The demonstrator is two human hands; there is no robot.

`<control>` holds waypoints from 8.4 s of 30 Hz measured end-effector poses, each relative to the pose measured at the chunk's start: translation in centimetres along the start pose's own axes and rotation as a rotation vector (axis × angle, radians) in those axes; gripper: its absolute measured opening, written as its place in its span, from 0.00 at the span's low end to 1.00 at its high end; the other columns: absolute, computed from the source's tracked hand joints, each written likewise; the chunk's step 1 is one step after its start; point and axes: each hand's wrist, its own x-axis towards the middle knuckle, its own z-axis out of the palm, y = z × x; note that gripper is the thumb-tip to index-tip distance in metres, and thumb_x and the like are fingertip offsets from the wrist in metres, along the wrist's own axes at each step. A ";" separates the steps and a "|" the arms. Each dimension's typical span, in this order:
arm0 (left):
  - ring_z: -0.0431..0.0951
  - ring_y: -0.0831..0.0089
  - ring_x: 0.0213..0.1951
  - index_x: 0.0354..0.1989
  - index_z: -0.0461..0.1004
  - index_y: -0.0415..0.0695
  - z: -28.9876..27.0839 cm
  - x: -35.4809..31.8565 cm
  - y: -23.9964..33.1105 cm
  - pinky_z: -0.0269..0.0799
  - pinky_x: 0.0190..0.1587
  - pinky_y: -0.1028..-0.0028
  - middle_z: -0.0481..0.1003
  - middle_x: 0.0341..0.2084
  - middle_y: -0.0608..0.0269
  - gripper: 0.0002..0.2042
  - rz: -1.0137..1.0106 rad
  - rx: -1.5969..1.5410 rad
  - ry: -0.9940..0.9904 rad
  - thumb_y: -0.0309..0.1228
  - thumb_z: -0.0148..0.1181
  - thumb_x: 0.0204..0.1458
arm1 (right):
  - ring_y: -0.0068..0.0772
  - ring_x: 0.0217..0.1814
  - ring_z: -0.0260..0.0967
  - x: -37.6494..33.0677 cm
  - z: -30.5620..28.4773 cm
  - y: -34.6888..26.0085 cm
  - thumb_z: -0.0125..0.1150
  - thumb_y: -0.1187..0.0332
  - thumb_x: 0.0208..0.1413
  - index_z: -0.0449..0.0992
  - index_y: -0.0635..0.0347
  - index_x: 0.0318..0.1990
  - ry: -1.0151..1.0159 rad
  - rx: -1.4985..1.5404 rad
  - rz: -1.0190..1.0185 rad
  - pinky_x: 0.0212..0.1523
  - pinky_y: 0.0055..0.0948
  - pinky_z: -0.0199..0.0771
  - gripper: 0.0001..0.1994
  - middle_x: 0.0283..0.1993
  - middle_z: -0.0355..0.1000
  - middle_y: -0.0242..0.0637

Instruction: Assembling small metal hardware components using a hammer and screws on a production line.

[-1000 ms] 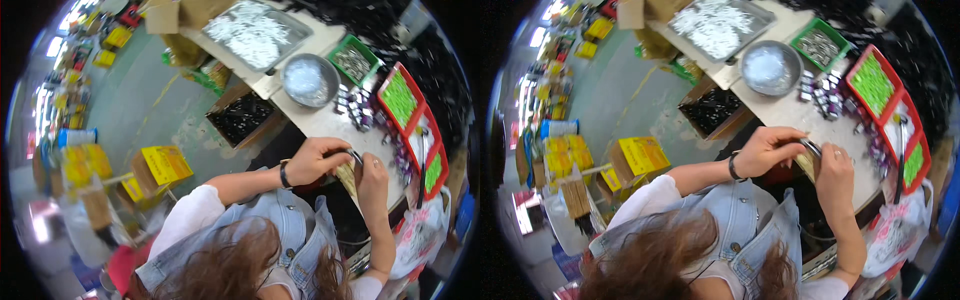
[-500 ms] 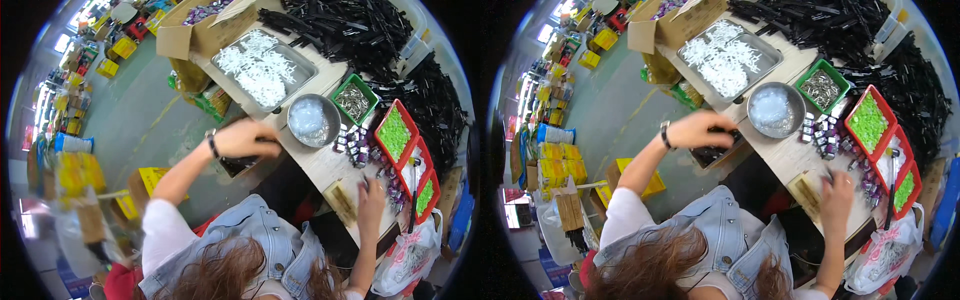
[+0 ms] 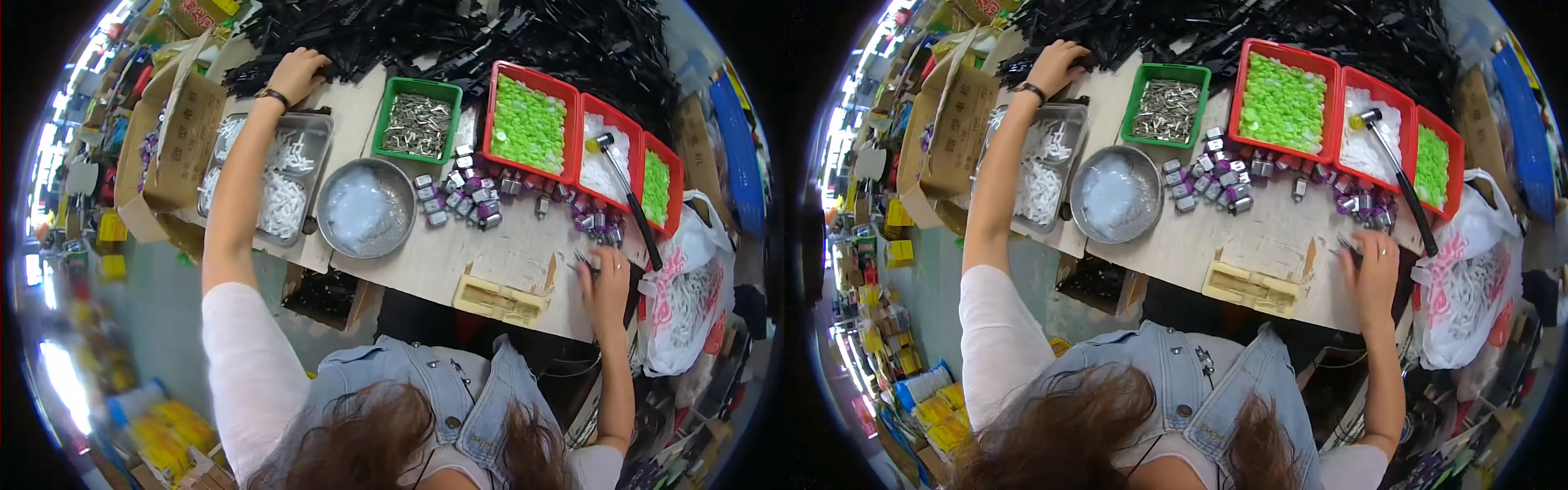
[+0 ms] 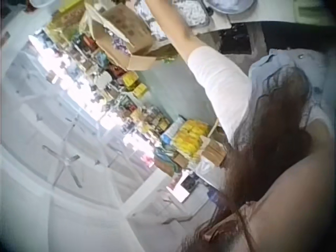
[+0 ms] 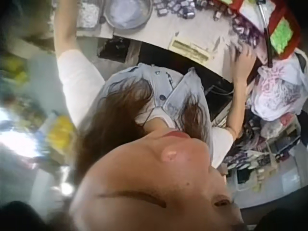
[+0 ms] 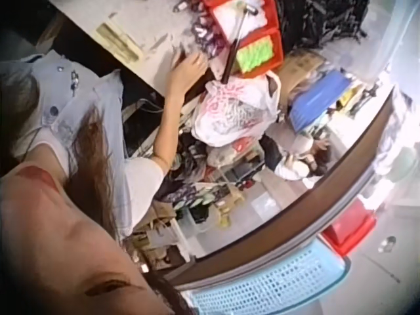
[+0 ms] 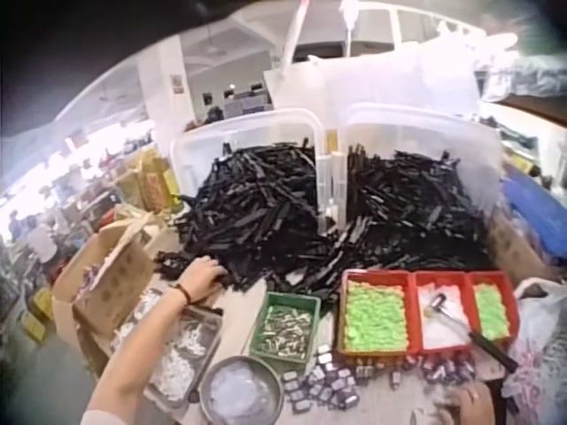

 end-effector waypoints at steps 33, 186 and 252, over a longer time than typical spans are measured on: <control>0.66 0.57 0.58 0.52 0.68 0.25 -8.2 -15.9 39.9 0.59 0.63 0.66 0.66 0.55 0.45 0.25 0.421 -0.175 0.062 0.33 0.55 0.48 | 0.42 0.44 0.75 -2.5 4.4 -1.0 0.61 0.76 0.54 0.77 0.62 0.45 0.099 0.202 -0.311 0.45 0.34 0.75 0.10 0.47 0.76 0.46; 0.73 0.63 0.36 0.25 0.79 0.50 -4.3 0.3 20.8 0.71 0.40 0.66 0.74 0.26 0.65 0.03 -0.073 -0.391 0.170 0.32 0.62 0.42 | 0.28 0.31 0.75 16.2 3.6 -6.4 0.63 0.73 0.52 0.78 0.64 0.39 0.229 0.416 0.010 0.35 0.25 0.73 0.07 0.31 0.76 0.38; 0.79 0.66 0.39 0.33 0.78 0.42 -9.3 -15.0 44.3 0.71 0.42 0.70 0.78 0.32 0.62 0.10 -0.328 -0.813 0.529 0.21 0.68 0.41 | 0.29 0.34 0.72 -4.0 2.4 -12.2 0.66 0.82 0.46 0.77 0.65 0.35 0.119 0.617 -0.039 0.34 0.23 0.72 0.08 0.33 0.74 0.36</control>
